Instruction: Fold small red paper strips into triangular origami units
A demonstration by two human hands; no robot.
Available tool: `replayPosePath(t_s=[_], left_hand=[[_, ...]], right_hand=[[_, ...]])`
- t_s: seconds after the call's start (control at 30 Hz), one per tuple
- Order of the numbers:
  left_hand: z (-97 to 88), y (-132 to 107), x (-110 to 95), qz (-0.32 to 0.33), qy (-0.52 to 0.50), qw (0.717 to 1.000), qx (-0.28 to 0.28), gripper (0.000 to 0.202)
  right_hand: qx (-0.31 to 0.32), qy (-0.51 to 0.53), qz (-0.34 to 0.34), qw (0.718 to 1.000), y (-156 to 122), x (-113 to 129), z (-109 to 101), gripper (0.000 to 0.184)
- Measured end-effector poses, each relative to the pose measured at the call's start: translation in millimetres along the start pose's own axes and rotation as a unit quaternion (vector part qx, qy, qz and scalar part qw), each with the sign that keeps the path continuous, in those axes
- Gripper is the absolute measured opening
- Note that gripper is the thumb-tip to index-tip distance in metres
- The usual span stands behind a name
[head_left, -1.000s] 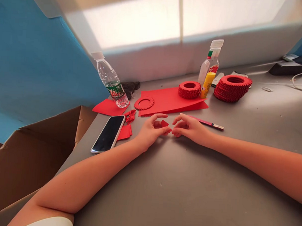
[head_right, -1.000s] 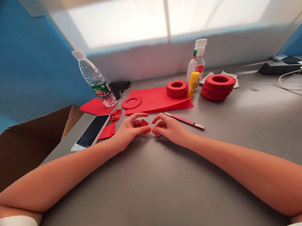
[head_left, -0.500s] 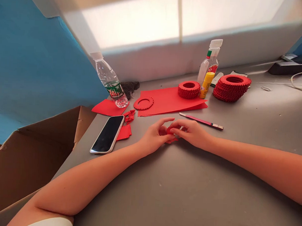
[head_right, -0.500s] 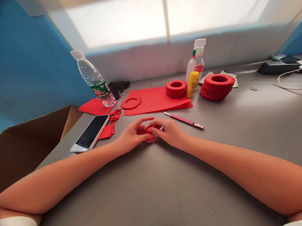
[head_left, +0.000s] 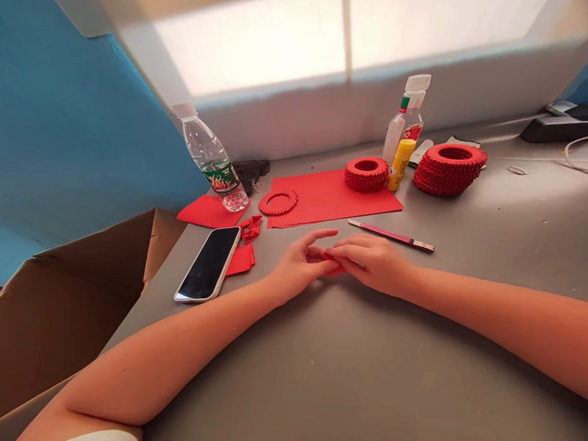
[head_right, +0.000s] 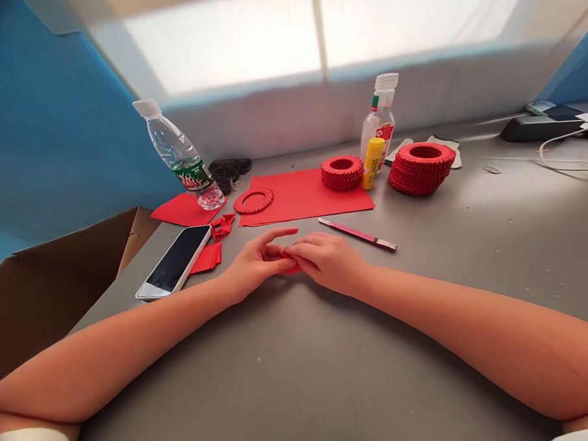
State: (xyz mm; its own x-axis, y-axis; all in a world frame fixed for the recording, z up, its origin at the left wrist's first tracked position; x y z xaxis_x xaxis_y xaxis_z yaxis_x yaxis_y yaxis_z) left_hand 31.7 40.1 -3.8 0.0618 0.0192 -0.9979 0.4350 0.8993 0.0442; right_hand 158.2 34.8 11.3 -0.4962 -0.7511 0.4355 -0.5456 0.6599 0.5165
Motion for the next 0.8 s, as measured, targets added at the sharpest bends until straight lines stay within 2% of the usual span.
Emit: replayPosePath(t_s=[0.2,0.4,0.47,0.53,0.67,0.73,0.8], left_hand=[[-1.6,-2.2,-0.7,-0.008,-0.088,0.996,-0.002,0.052],[0.0,-3.9,-1.2,0.014,-0.097,0.995,0.013,0.061],[0.1,-3.7,-2.5,0.025,-0.089,0.996,0.018,0.065],[-0.4,-3.6,-4.5,0.039,-0.065,0.997,0.015,0.068],[-1.9,-6.0,-11.4,0.093,0.047,0.995,-0.005,0.069],[-1.5,-8.0,-13.7,0.114,0.118,0.986,-0.004,0.066],[-1.5,-9.6,-14.7,0.126,0.188,0.974,-0.003,0.064]], right_hand=[[0.003,-0.004,-0.029,1.0,0.0,2.7,-3.9,0.023],[0.006,0.012,-0.032,0.999,-0.5,4.9,-5.7,0.023],[0.004,0.045,0.007,0.999,1.1,3.4,-7.5,0.021],[0.012,0.104,0.089,0.991,3.3,-1.9,-8.7,0.021],[0.068,0.233,0.268,0.932,2.9,-13.8,-3.9,0.025],[0.084,0.255,0.308,0.913,1.9,-15.5,-1.8,0.027],[0.072,0.254,0.319,0.91,1.9,-15.3,-2.3,0.027]])
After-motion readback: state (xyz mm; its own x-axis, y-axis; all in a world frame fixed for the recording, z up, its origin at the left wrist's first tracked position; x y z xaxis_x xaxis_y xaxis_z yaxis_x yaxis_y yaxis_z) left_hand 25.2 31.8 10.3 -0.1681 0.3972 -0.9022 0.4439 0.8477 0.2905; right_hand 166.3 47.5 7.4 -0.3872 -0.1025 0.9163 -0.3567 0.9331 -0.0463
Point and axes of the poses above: each hand's wrist, its own y-axis towards the middle knuckle, its own z-axis out of the palm, x = y × z, the point moved 5 cm from there along y, towards the middle knuckle, and after that the axes turned 9 degrees about z, right-handed, at the moved point
